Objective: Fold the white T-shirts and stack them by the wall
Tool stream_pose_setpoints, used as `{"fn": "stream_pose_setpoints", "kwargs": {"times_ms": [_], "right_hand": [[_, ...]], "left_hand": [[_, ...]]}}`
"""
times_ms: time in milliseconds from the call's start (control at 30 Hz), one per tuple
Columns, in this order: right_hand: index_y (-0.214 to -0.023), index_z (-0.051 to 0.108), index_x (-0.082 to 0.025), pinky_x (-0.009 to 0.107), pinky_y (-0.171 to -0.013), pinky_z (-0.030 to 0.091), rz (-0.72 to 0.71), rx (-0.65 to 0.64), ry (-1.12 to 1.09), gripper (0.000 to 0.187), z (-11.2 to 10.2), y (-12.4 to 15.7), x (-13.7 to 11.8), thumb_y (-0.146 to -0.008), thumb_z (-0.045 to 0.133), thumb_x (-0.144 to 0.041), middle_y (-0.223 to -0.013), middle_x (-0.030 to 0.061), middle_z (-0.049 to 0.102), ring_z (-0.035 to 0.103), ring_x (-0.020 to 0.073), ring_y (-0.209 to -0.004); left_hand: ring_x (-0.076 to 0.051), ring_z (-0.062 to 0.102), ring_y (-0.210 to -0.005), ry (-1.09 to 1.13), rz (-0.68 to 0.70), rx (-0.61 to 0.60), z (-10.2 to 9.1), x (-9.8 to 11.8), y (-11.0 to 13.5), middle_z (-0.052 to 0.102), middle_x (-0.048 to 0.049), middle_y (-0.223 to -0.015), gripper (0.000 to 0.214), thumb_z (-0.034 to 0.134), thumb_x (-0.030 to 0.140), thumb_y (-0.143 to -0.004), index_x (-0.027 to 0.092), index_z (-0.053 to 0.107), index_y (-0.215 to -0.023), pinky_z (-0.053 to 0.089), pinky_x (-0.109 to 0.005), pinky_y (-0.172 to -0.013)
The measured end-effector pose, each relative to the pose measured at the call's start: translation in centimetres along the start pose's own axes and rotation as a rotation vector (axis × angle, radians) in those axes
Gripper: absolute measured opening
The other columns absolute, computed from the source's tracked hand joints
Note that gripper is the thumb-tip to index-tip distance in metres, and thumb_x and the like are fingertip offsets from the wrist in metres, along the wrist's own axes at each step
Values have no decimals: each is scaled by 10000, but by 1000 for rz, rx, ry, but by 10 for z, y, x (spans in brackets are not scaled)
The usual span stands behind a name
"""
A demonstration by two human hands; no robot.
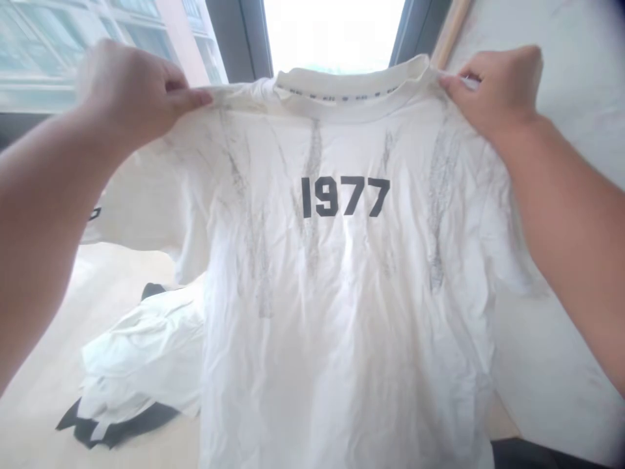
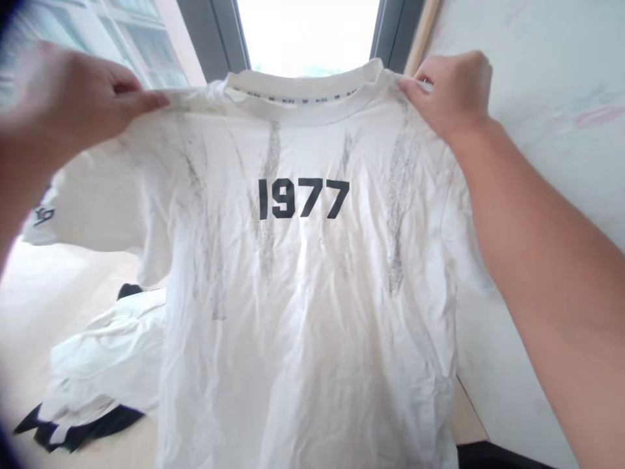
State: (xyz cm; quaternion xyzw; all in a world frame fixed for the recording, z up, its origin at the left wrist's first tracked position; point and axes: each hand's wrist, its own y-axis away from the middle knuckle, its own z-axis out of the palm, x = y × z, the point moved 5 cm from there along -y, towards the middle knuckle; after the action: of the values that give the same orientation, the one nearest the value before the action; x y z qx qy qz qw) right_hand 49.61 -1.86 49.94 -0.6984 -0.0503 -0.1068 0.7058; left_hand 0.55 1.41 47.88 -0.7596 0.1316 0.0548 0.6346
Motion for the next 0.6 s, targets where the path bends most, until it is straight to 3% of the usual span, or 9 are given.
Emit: {"fn": "stream_pose_setpoints", "kwargs": {"times_ms": [100, 200, 267, 333, 367, 400, 467, 533, 600], "right_hand": [[-327, 187, -139, 354, -735, 394, 19, -52, 99, 476, 17, -2, -12, -560, -209, -261, -902, 177, 653, 605, 185, -1045], [-363, 282, -35, 394, -707, 383, 37, -126, 147, 579, 54, -3, -20, -498, -258, -198, -919, 185, 617, 572, 222, -1090], [-462, 405, 100, 399, -754, 391, 55, -179, 104, 739, 87, 3, -24, -563, -260, -207, -979, 202, 611, 551, 256, -1136], [-697, 526, 221, 405, -861, 398, 78, -222, 6, 845, 123, 17, -29, -759, -165, -261, -1084, 229, 611, 531, 291, -1200], [-849, 566, 234, 421, -924, 396, 91, -238, -57, 797, 140, 27, -32, -870, -40, -282, -1147, 241, 607, 522, 305, -1231], [-993, 591, 205, 446, -981, 391, 103, -253, -123, 675, 155, 40, -38, -944, 121, -277, -1210, 245, 599, 514, 313, -1259], [-1196, 605, 78, 502, -1064, 374, 112, -291, -239, 434, 173, 69, -54, -962, 392, -218, -1320, 234, 569, 493, 317, -1304], [-1292, 596, -33, 514, -1120, 353, 76, -349, -309, 409, 175, 102, -81, -946, 492, -226, -1403, 210, 525, 462, 310, -1344], [-1350, 572, -99, 499, -1153, 334, 31, -399, -318, 450, 162, 135, -116, -959, 498, -309, -1477, 185, 462, 417, 304, -1386]], "left_hand": [[-386, 532, -1221, -30, -169, -41, 28, 4, 1, 646, -70, -949, 1056, 186, 805, -773, -114, 675, -952, 366, -527, -890], [-341, 514, -1253, -5, -176, -57, 73, 12, 1, 643, -98, -1038, 982, 158, 705, -871, -155, 626, -951, 358, -524, -931], [-322, 482, -1288, 50, -181, -70, 108, 20, 4, 627, -117, -1128, 839, 186, 566, -962, -165, 595, -1013, 360, -526, -968], [-316, 435, -1329, 104, -196, -92, 143, 31, 15, 585, -152, -1239, 621, 272, 390, -1017, -152, 555, -1131, 357, -547, -1011], [-313, 423, -1338, 125, -197, -113, 159, 40, 25, 565, -166, -1284, 518, 332, 317, -1015, -124, 543, -1189, 356, -556, -1031], [-309, 428, -1335, 144, -191, -137, 173, 51, 36, 553, -171, -1316, 446, 394, 267, -997, -77, 543, -1238, 359, -557, -1049], [-302, 466, -1307, 184, -160, -192, 191, 79, 63, 551, -162, -1355, 400, 488, 247, -958, 53, 568, -1298, 374, -541, -1077], [-306, 473, -1315, 226, -115, -249, 197, 116, 93, 531, -153, -1405, 421, 510, 306, -955, 151, 563, -1343, 375, -522, -1099], [-330, 384, -1401, 255, -65, -270, 191, 159, 121, 445, -157, -1500, 484, 500, 401, -958, 195, 522, -1396, 313, -548, -1143]]}}
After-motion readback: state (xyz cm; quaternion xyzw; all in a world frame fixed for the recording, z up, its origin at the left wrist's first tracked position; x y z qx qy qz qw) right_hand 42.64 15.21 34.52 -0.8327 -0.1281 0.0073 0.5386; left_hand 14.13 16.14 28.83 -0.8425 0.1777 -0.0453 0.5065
